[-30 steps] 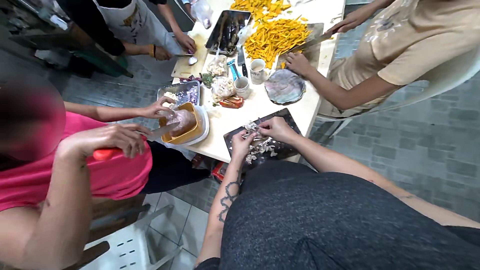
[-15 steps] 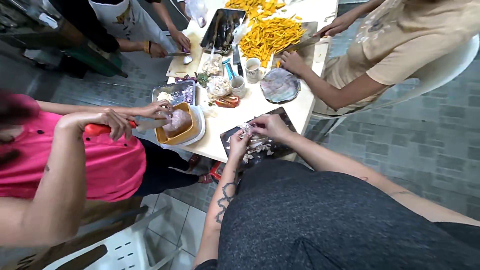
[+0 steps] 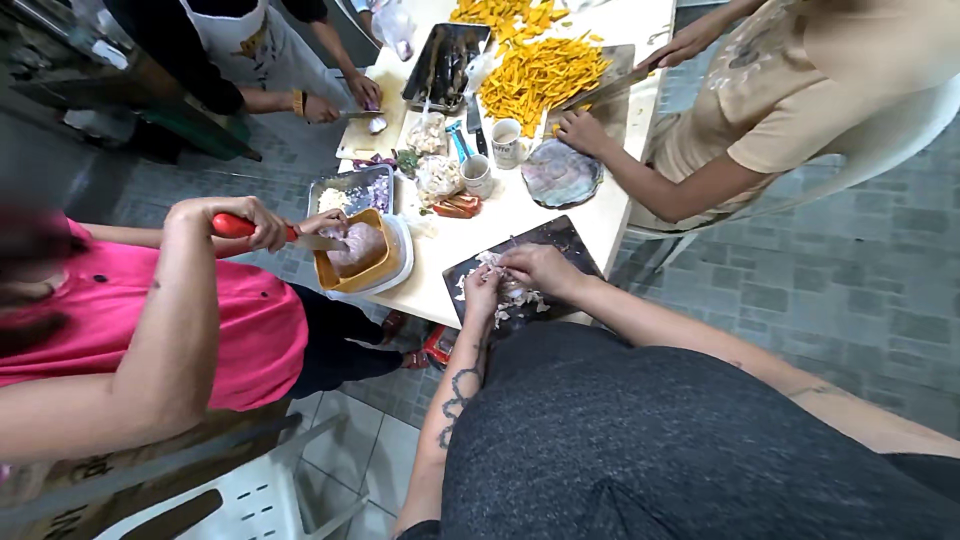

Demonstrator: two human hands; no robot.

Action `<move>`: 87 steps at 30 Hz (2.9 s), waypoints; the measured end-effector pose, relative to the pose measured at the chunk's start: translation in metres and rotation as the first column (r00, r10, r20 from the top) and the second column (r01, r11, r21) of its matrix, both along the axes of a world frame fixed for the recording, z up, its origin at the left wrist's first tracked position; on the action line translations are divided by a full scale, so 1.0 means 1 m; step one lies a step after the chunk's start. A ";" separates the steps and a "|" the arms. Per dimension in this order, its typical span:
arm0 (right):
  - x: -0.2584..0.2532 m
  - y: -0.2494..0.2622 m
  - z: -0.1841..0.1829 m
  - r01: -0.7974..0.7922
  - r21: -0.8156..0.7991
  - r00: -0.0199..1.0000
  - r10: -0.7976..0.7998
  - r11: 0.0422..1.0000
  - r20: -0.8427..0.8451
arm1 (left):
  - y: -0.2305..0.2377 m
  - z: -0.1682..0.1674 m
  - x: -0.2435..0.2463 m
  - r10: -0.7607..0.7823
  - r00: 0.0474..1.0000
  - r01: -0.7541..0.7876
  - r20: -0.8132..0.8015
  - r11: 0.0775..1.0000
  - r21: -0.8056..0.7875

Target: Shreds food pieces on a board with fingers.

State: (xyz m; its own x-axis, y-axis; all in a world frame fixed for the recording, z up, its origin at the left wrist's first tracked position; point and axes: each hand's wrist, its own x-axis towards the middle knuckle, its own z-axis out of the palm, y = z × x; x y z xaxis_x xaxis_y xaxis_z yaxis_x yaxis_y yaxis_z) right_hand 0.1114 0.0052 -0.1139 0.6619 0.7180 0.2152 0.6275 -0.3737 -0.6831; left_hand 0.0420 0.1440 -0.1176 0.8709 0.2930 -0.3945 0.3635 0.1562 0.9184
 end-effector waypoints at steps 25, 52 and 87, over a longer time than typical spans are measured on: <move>0.043 -0.075 0.010 -0.446 -0.492 0.894 0.346 0.748 -0.284 | -0.115 -0.006 -0.024 0.490 0.870 -0.463 -0.044 0.846 0.265; 0.033 -0.036 0.002 -0.228 -0.355 0.901 0.057 0.907 -0.431 | -0.083 0.001 0.007 -0.016 0.928 0.311 -0.373 0.589 0.746; 0.084 -0.035 -0.015 -0.441 -0.112 0.813 0.344 0.890 -0.469 | -0.095 -0.010 0.006 0.235 0.939 -0.006 -0.250 0.741 0.672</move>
State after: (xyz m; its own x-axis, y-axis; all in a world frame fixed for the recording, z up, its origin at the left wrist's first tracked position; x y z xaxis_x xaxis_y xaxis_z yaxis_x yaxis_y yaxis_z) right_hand 0.1952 -0.0301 -0.1286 0.3031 0.9312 -0.2025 0.4165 -0.3206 -0.8507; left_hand 0.0478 0.0493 -0.1280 0.6809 0.6697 -0.2964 0.6556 -0.3770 0.6543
